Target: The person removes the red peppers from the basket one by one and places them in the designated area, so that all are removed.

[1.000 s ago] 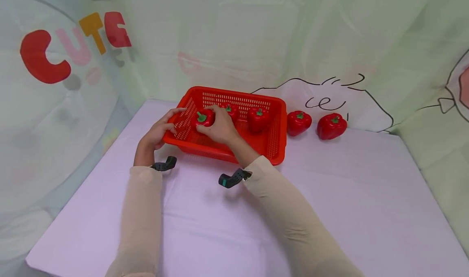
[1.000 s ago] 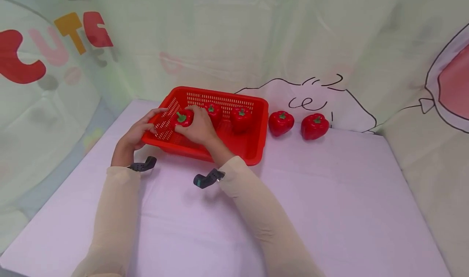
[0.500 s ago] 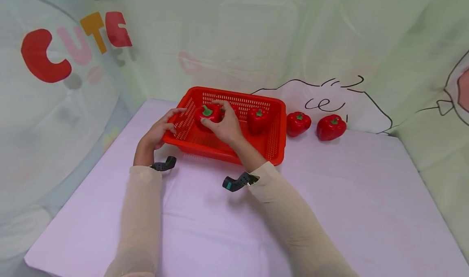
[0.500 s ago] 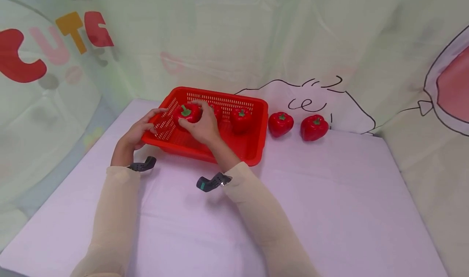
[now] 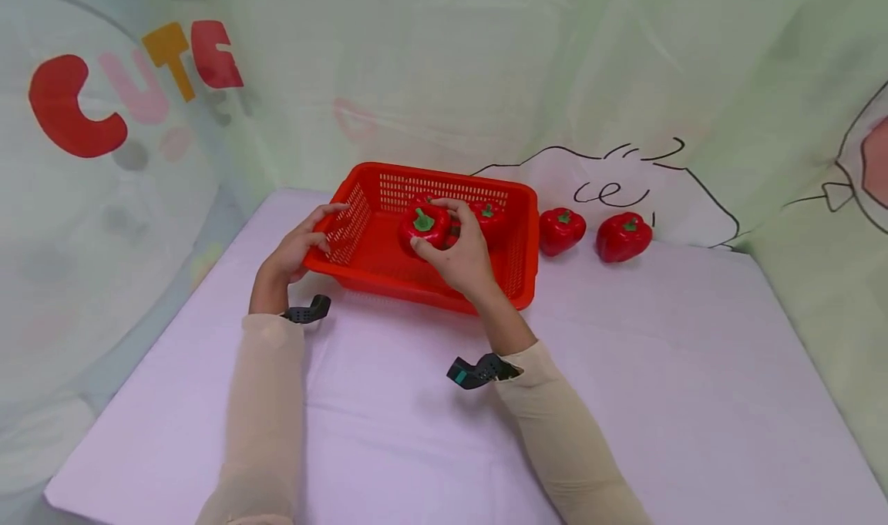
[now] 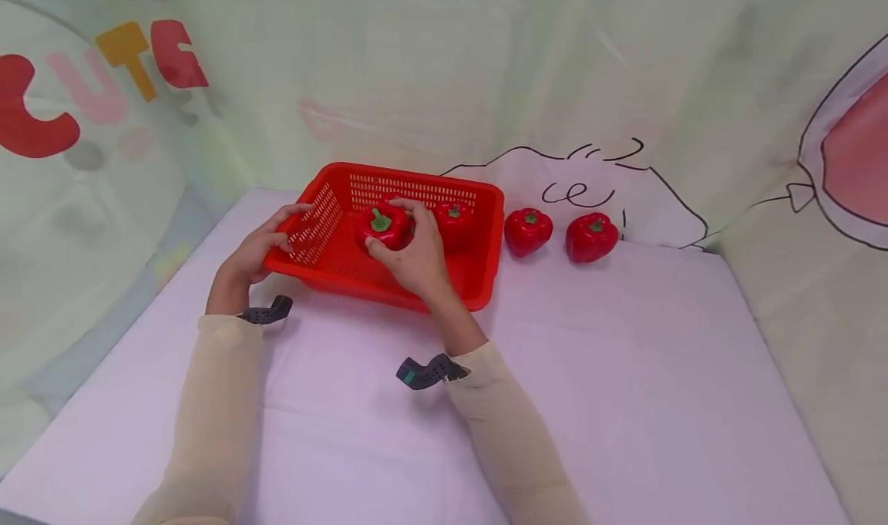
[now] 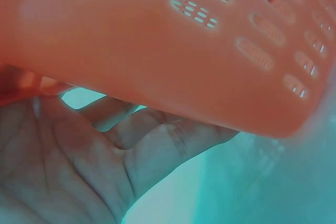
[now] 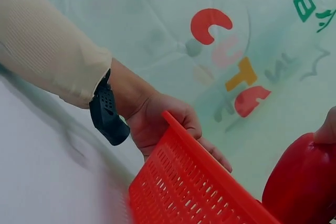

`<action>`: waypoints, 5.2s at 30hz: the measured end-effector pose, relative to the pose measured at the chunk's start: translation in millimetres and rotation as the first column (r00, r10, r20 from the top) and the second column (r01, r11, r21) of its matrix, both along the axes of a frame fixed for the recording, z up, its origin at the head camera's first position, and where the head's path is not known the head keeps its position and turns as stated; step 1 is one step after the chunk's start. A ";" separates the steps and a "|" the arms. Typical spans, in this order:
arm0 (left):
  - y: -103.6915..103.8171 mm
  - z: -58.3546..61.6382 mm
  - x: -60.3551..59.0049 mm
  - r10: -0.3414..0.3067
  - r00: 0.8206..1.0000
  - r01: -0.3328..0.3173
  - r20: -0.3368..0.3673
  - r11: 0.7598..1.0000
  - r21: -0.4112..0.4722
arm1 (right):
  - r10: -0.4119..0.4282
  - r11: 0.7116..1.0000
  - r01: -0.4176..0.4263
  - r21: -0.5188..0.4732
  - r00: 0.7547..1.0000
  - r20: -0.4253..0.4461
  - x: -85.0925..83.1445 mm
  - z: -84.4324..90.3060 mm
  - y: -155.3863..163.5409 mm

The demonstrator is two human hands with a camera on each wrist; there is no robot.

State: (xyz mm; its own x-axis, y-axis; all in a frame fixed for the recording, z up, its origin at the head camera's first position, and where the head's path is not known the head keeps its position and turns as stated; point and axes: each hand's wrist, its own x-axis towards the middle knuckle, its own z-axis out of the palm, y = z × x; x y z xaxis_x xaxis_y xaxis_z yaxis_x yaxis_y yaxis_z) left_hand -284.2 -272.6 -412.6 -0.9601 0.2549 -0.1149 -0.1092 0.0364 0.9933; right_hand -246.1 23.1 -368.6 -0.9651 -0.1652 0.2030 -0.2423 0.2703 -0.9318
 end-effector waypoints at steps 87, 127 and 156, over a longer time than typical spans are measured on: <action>8.0 6.9 -4.1 -0.025 1.000 0.025 -0.013 1.000 0.011 | 0.071 0.975 -0.139 0.173 0.933 0.352 -34.4 -56.2 233.2; 13.6 -2.2 -8.6 -0.038 0.999 0.039 -0.012 0.999 0.011 | 0.209 0.712 -0.279 0.644 0.960 0.184 -106.8 16.7 111.0; 8.4 0.8 -7.7 -0.022 1.000 0.023 -0.022 1.000 0.018 | 0.161 0.610 -0.217 0.762 0.976 0.149 -118.3 22.9 96.7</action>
